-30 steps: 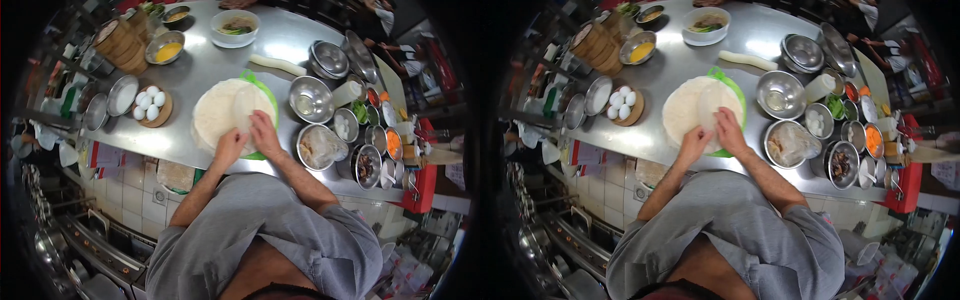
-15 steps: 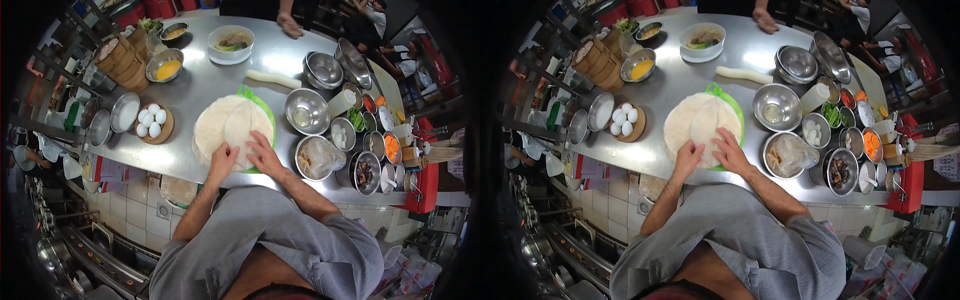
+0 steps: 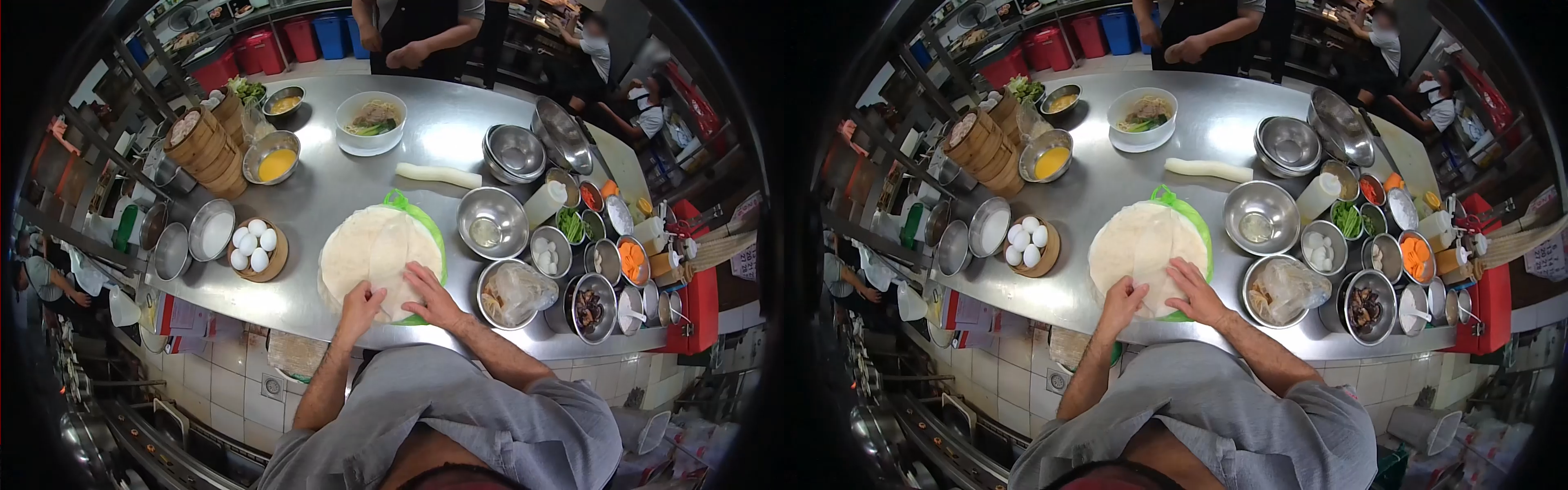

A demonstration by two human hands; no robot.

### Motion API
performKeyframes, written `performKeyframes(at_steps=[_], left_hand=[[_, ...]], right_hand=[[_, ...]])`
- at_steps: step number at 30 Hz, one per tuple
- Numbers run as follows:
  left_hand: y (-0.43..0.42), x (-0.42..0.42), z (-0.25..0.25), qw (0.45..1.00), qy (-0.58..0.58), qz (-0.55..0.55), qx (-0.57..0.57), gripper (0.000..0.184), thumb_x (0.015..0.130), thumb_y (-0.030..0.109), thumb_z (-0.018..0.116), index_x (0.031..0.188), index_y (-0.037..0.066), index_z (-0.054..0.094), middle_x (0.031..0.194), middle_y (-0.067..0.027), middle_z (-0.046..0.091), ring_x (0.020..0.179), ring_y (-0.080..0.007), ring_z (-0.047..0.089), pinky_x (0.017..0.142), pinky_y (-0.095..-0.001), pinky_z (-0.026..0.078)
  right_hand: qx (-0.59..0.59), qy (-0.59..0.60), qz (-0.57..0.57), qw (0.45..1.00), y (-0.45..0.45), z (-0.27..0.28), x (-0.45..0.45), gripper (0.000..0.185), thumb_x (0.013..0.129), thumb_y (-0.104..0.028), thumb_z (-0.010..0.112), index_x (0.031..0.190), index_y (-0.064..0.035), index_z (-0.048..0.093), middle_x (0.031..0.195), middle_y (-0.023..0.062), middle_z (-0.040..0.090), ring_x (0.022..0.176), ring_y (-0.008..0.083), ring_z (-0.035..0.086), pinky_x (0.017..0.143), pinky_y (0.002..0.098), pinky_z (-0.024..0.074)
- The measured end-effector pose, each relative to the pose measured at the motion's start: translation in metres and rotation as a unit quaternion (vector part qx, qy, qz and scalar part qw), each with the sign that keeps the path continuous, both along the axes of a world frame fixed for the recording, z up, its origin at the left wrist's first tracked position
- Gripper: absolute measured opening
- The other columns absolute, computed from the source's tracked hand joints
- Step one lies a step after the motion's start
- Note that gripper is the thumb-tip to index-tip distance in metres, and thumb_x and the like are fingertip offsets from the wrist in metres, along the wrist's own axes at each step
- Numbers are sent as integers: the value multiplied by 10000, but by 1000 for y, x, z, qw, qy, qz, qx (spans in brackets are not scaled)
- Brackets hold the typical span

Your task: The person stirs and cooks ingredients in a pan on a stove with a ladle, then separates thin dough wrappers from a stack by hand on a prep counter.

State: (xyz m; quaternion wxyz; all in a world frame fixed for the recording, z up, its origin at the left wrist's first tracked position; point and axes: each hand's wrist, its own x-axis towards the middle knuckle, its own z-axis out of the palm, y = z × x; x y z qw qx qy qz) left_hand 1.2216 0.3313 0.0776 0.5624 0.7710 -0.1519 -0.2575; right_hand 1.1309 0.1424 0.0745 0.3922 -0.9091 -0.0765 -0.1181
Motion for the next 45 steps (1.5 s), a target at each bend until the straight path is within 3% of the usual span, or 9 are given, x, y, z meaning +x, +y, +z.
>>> performKeyframes(at_steps=[3, 9, 18, 19, 26, 32, 40, 42, 45], left_hand=[[-5, -1, 13, 1000, 3, 25, -8, 275, 846, 212, 622, 743, -15, 506, 592, -74, 532, 529, -139, 500, 486, -301, 412], [-10, -36, 10, 946, -310, -3, 94, 243, 826, 190, 634, 789, -15, 508, 658, -126, 508, 581, -287, 499, 542, -367, 409], [1, -8, 0, 992, -125, 32, 15, 265, 846, 166, 629, 700, -4, 488, 585, -39, 484, 544, -108, 440, 488, -281, 376], [3, -6, 1, 994, -99, 38, 34, 245, 833, 165, 634, 724, -27, 529, 643, -126, 535, 573, -207, 493, 545, -336, 416], [-8, -15, 26, 987, -140, 5, 84, 387, 767, 303, 705, 882, -30, 546, 723, -127, 571, 630, -224, 546, 586, -338, 451], [-50, 30, 43, 991, -83, 68, 80, 624, 721, 379, 730, 1128, -40, 510, 844, -157, 641, 779, -246, 637, 710, -332, 492], [-48, 49, 22, 976, -148, 157, -29, 485, 741, 71, 676, 1178, -21, 488, 642, -57, 573, 591, -165, 570, 599, -306, 480], [-41, 48, 25, 982, -99, 158, 12, 483, 745, 114, 684, 1179, 9, 501, 806, -88, 591, 767, -204, 585, 709, -333, 469], [-49, 55, 21, 890, -409, 99, 177, 488, 753, 203, 691, 1172, 31, 513, 1076, -126, 535, 1026, -277, 497, 857, -406, 402]], right_hand=[[9, 0, -5, 1000, -1, 2, 2, 670, 759, -267, 701, 1311, -43, 396, 1387, 168, 331, 1292, 353, 315, 1079, 457, 245], [4, -4, -23, 1000, 6, -4, 3, 690, 735, -295, 725, 1295, -40, 413, 1374, 171, 343, 1292, 348, 315, 1080, 464, 239], [-1, -3, -21, 1000, 5, -4, 2, 757, 702, -334, 743, 1301, -30, 394, 1373, 175, 344, 1289, 350, 315, 1082, 469, 237], [-1, 1, -22, 1000, 5, -5, 2, 764, 697, -339, 745, 1301, -29, 393, 1373, 175, 344, 1292, 350, 312, 1084, 470, 235], [-9, -30, -52, 998, 1, -1, 12, 455, 747, -217, 705, 1134, -33, 553, 1255, 163, 469, 1152, 328, 461, 980, 410, 376], [262, -81, -253, 928, 9, 23, 71, 177, 833, -26, 548, 1001, 7, 592, 981, 126, 567, 891, 229, 567, 768, 301, 465], [254, -120, -327, 902, 3, -5, 97, 179, 842, 17, 518, 1007, 2, 586, 954, 77, 540, 835, 155, 550, 735, 251, 456], [255, -120, -320, 904, 3, -5, 98, 184, 839, 21, 516, 1009, 3, 583, 960, 81, 542, 845, 156, 554, 742, 255, 459], [258, -117, -308, 908, 4, -8, 100, 207, 831, 35, 505, 1025, 5, 573, 968, 88, 545, 864, 163, 562, 758, 261, 462]])
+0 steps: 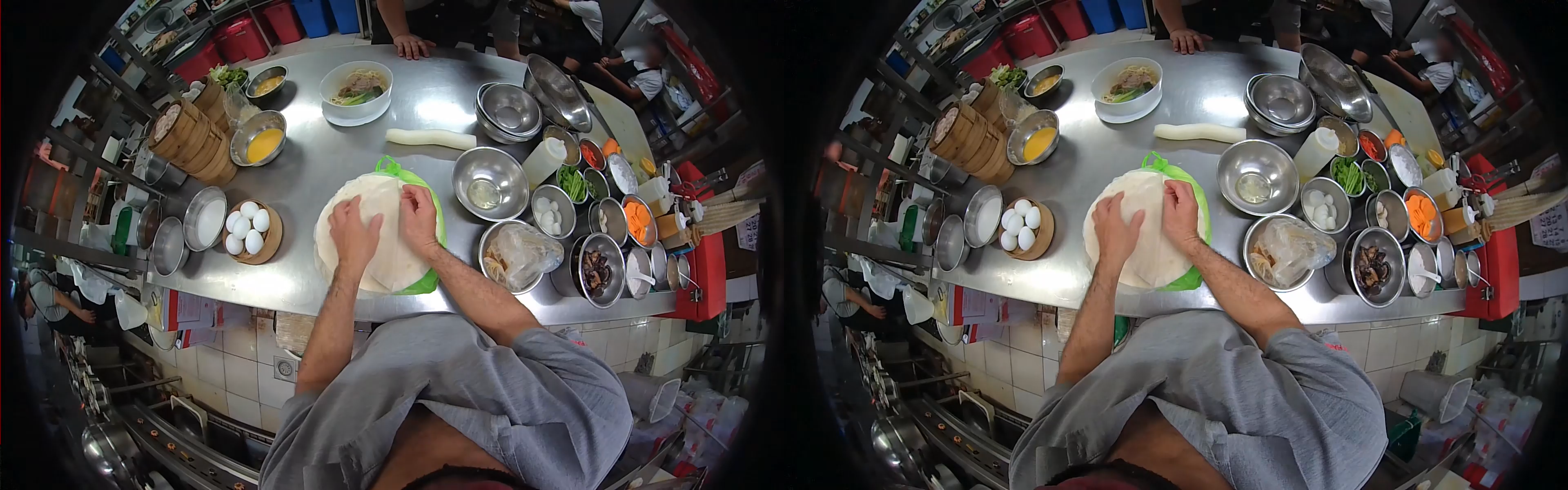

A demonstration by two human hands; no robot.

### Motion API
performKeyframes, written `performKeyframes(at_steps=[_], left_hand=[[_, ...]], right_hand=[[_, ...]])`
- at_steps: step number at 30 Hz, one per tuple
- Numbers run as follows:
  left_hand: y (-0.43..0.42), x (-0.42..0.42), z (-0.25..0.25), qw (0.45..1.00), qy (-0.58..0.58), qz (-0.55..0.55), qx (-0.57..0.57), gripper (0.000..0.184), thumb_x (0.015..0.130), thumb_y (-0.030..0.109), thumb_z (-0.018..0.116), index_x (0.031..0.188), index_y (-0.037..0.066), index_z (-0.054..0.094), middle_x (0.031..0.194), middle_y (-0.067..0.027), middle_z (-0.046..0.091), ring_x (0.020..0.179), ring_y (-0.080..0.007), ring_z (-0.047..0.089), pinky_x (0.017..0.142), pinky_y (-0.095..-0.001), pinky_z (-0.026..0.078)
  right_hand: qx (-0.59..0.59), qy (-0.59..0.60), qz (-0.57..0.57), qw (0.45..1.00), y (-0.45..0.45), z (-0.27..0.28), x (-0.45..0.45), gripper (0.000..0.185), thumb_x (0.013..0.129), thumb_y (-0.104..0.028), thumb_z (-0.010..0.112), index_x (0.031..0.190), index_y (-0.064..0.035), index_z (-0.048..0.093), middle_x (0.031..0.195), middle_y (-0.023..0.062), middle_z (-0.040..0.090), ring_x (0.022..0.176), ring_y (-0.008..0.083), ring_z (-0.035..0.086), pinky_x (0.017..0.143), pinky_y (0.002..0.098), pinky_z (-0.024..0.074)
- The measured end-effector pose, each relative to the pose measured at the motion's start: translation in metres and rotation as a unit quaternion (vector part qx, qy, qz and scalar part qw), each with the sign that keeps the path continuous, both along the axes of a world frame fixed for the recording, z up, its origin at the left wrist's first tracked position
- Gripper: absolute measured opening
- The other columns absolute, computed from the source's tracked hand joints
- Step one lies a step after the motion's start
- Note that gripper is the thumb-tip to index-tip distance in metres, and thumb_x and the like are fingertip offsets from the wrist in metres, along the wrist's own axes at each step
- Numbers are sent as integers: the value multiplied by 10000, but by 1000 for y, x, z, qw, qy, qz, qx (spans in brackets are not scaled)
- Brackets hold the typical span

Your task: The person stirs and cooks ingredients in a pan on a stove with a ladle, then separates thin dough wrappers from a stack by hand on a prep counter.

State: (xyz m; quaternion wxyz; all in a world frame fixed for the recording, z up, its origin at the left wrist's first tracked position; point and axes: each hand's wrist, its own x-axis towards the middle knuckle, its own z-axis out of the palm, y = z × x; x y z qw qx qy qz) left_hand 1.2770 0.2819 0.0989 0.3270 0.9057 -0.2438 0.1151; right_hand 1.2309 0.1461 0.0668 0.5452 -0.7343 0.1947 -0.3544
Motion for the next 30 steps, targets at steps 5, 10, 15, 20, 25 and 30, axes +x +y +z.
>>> performKeyframes(at_steps=[5, 10, 15, 20, 25, 30], left_hand=[[-49, 28, 5, 994, 58, -67, 66, 447, 796, 344, 648, 1110, 41, 553, 1208, -113, 470, 1142, -339, 399, 913, -450, 337], [-50, 47, 3, 990, 125, -62, 35, 265, 837, 280, 595, 904, 30, 537, 1008, -137, 568, 941, -336, 525, 774, -440, 402], [-34, 51, -1, 971, 203, -37, -117, 217, 866, 203, 541, 850, -6, 485, 807, -210, 581, 738, -382, 568, 692, -434, 433], [-39, 48, -4, 974, 166, -47, -145, 299, 865, 224, 556, 996, -36, 488, 958, -239, 603, 908, -391, 584, 756, -436, 459], [-45, 45, 6, 980, 191, -33, -37, 389, 828, 276, 608, 1057, -35, 552, 989, -247, 616, 948, -386, 589, 808, -425, 468], [-27, 57, -5, 981, 178, -21, -75, 359, 806, 280, 637, 978, -35, 619, 952, -241, 632, 918, -377, 604, 804, -411, 471]], right_hand=[[-31, -19, -8, 999, 1, -4, -2, 266, 819, 60, 477, 1069, 2, 549, 1000, 102, 540, 884, 185, 574, 778, 268, 466], [-46, -1, 16, 999, -3, -4, -1, 274, 805, 54, 485, 1068, 9, 546, 1054, 118, 518, 933, 210, 565, 796, 297, 466], [-87, 21, 21, 996, -1, 5, -1, 237, 786, 47, 491, 1006, 24, 575, 1003, 154, 526, 946, 292, 541, 810, 344, 454], [-179, 39, 42, 982, -5, 8, 17, 197, 774, 22, 538, 960, 23, 602, 976, 158, 531, 961, 315, 508, 831, 374, 429], [-225, 76, 38, 971, -13, -1, 28, 170, 775, -3, 577, 932, 1, 643, 961, 144, 545, 915, 311, 506, 808, 379, 419], [-243, 75, 34, 967, -11, -1, 29, 162, 775, -21, 581, 921, -20, 651, 934, 133, 543, 907, 301, 497, 797, 376, 418]])
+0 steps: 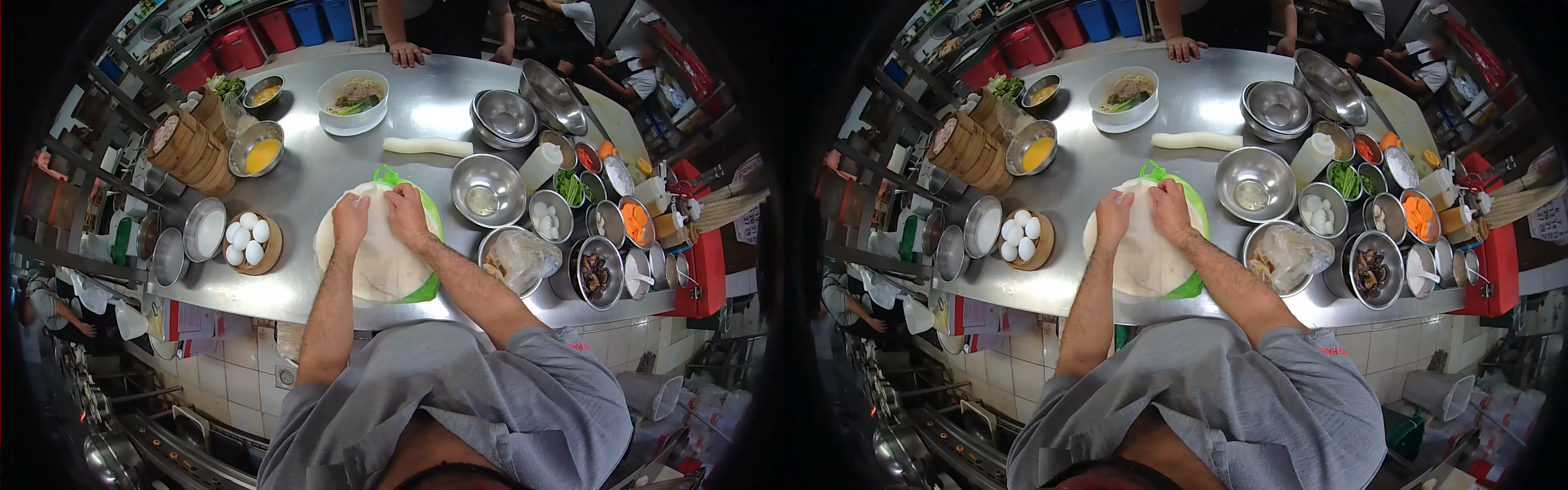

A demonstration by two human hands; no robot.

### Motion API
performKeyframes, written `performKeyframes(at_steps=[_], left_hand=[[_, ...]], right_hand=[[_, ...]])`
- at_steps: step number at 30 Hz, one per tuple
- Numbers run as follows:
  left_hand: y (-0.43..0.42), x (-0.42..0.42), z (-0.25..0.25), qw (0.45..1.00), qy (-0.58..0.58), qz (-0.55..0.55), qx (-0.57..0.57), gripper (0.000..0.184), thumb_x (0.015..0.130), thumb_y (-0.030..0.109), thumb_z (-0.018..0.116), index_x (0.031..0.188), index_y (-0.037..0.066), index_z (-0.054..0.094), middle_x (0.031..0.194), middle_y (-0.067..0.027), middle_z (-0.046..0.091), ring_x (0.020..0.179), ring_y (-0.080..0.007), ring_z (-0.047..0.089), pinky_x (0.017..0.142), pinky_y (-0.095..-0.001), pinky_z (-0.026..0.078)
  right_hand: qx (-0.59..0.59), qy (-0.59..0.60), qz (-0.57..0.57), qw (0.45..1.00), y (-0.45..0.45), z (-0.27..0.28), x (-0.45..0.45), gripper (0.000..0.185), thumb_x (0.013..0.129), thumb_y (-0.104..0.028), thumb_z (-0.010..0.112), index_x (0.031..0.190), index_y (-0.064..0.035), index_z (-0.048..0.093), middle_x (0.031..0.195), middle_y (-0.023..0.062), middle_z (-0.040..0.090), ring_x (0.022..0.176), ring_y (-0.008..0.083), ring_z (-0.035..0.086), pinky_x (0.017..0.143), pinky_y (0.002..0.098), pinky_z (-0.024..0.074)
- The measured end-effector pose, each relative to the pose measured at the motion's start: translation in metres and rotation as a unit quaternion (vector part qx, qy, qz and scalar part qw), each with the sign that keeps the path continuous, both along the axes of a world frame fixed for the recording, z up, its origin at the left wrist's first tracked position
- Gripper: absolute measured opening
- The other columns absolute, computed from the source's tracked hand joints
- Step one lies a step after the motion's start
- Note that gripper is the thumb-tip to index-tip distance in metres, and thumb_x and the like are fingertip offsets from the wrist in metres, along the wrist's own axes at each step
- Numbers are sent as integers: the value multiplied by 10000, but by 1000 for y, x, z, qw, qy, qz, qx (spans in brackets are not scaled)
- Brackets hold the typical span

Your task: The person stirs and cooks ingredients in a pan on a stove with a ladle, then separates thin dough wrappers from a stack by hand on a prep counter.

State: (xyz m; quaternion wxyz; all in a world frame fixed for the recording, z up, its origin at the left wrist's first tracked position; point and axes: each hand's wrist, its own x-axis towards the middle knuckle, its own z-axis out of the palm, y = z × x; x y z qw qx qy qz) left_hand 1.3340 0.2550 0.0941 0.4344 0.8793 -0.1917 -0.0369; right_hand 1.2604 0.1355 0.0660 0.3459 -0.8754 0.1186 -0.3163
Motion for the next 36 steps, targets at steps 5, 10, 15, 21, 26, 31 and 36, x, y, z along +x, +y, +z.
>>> performKeyframes(at_steps=[5, 10, 15, 21, 26, 31, 36], left_hand=[[35, 4, -14, 989, 40, 96, -108, 363, 798, 256, 659, 969, -60, 609, 897, -210, 650, 854, -308, 622, 774, -363, 467], [65, -1, -22, 979, 74, 114, -154, 332, 808, 264, 656, 875, -57, 606, 805, -126, 642, 772, -193, 577, 726, -318, 454], [60, 11, -10, 1000, -10, -6, 19, 366, 796, 283, 658, 954, -37, 579, 906, -189, 639, 878, -279, 613, 761, -367, 464], [15, 21, 20, 985, -16, -5, 170, 478, 780, 382, 645, 1043, 1, 524, 974, -209, 619, 946, -367, 586, 805, -441, 464], [15, 29, 17, 982, 16, -20, 189, 364, 830, 363, 590, 959, 25, 555, 961, -186, 625, 932, -368, 588, 774, -463, 457], [21, 32, 12, 992, -19, -6, 125, 287, 872, 321, 539, 888, 37, 577, 904, -174, 633, 870, -380, 593, 733, -477, 448], [41, 25, 11, 995, -11, 37, 96, 285, 884, 299, 524, 895, 20, 583, 862, -189, 635, 843, -383, 592, 716, -449, 455]], right_hand=[[-5, -5, 4, 1000, 0, -5, 1, 106, 800, -44, 555, 875, -21, 627, 933, 138, 524, 902, 309, 473, 797, 380, 414], [4, -11, 3, 1000, 0, -4, 1, 123, 791, -24, 547, 883, -18, 628, 945, 132, 527, 908, 309, 473, 799, 381, 415], [-51, 3, 30, 998, 3, 2, 7, 200, 752, 14, 530, 917, -30, 633, 954, 131, 530, 940, 311, 472, 820, 376, 416], [-48, -7, 77, 996, 15, 5, 21, 219, 780, 4, 535, 975, -37, 628, 966, 124, 538, 938, 308, 474, 814, 387, 418], [-51, 37, 77, 995, 17, 6, 19, 230, 755, -16, 511, 965, -48, 599, 1010, 127, 521, 973, 307, 465, 838, 396, 407], [-112, 57, 68, 990, 20, 8, 17, 313, 756, -20, 514, 1051, -73, 607, 1011, 123, 522, 966, 297, 467, 844, 400, 406], [-112, 73, 74, 988, 19, 8, 16, 357, 729, -1, 507, 1060, -87, 609, 1029, 119, 517, 978, 294, 463, 853, 398, 400]])
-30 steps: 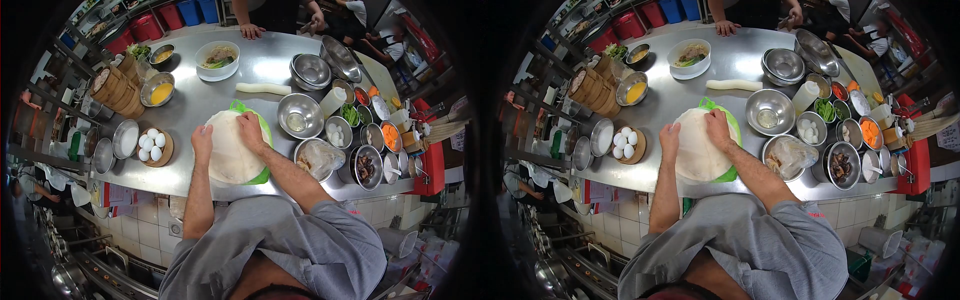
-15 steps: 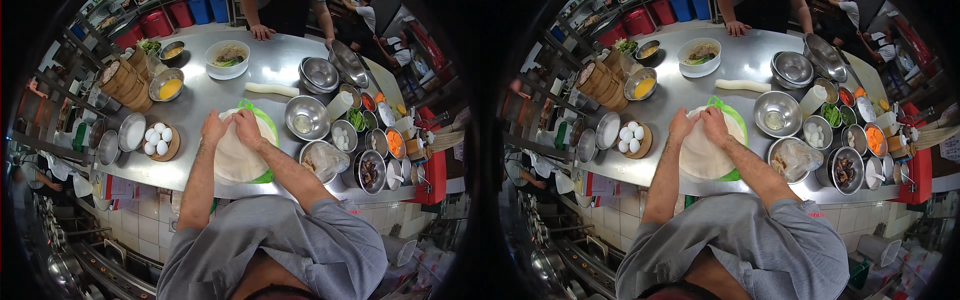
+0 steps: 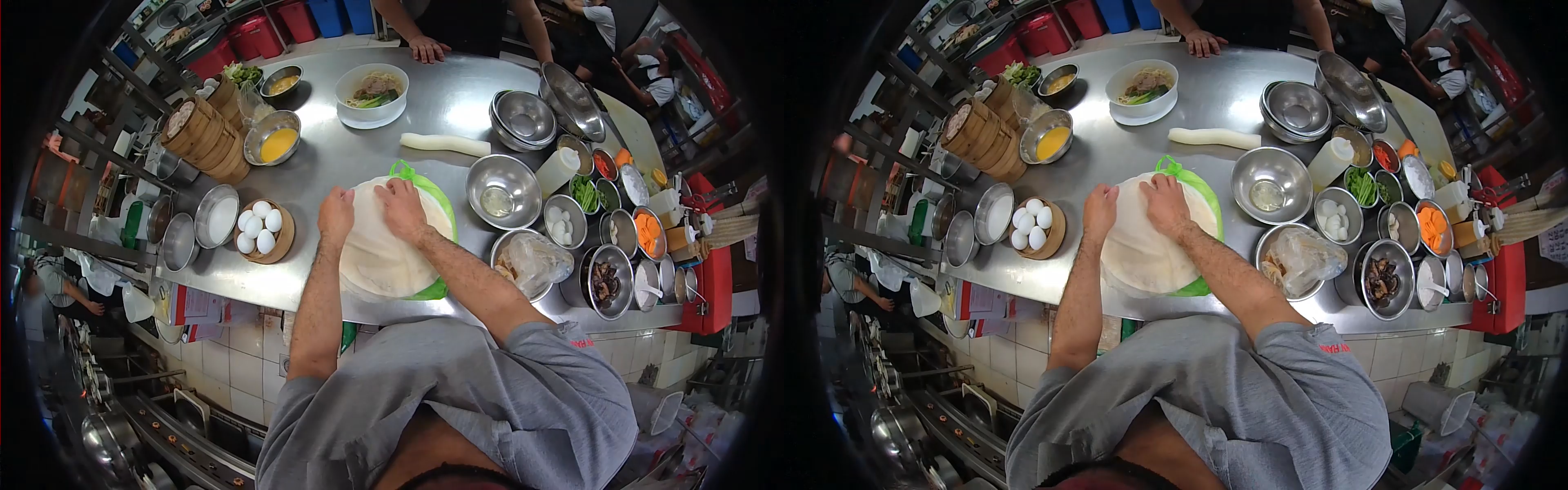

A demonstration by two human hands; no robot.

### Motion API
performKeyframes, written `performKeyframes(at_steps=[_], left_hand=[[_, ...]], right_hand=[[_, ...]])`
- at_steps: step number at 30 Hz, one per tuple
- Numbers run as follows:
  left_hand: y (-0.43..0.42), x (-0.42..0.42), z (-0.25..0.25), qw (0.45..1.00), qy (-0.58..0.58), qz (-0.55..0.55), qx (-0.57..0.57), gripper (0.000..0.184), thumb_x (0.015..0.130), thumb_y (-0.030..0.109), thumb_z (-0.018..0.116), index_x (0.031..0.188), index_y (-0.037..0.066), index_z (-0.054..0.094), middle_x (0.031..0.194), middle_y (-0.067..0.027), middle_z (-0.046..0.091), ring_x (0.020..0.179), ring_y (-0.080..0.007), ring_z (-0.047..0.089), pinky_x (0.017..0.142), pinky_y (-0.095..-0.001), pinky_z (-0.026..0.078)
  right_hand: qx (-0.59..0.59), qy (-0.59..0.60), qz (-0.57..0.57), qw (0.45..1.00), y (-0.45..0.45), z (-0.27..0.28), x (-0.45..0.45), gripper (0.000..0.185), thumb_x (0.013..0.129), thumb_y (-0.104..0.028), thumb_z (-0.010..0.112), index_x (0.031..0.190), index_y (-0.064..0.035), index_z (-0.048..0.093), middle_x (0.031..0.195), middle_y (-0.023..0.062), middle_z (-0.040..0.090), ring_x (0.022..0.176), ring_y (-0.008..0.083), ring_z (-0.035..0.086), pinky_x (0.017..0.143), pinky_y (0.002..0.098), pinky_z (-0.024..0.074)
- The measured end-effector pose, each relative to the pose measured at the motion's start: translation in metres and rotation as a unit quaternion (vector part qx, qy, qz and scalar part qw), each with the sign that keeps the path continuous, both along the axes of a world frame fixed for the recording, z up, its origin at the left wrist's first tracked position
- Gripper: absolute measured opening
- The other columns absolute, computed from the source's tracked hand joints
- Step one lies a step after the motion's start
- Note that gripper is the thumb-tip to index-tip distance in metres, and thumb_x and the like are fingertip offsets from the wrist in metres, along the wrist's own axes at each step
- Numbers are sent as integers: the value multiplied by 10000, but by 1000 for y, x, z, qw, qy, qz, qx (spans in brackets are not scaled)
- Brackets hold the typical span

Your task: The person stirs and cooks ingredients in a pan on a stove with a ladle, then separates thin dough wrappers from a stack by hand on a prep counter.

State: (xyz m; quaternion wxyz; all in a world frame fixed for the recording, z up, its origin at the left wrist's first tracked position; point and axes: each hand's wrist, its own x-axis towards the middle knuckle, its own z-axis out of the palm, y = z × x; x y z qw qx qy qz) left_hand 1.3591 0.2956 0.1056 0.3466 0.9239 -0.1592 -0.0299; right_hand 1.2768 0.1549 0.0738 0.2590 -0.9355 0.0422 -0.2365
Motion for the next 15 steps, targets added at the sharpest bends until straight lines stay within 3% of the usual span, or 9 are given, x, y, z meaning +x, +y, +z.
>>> performKeyframes(at_steps=[4, 9, 15], left_hand=[[29, -8, -4, 999, -1, 23, -45, 294, 888, 283, 532, 873, -6, 581, 844, -199, 633, 824, -368, 600, 703, -419, 455], [56, -20, -22, 986, -24, 80, -141, 322, 886, 271, 550, 865, -49, 581, 778, -192, 619, 737, -307, 596, 677, -379, 452], [57, -26, -17, 992, 8, 65, -109, 301, 869, 259, 576, 915, -38, 555, 812, -206, 615, 799, -345, 604, 716, -407, 453]], right_hand=[[9, 41, 5, 999, -1, 0, 1, 379, 745, -32, 498, 1108, -78, 595, 1077, 118, 500, 1038, 295, 434, 878, 391, 369], [4, 4, -1, 1000, 1, -2, 0, 358, 741, -2, 500, 1065, -93, 621, 1030, 110, 519, 981, 283, 461, 857, 392, 393], [2, 6, 0, 1000, -1, -5, 3, 364, 736, -20, 502, 1075, -88, 616, 1039, 115, 516, 1002, 290, 451, 870, 397, 383]])
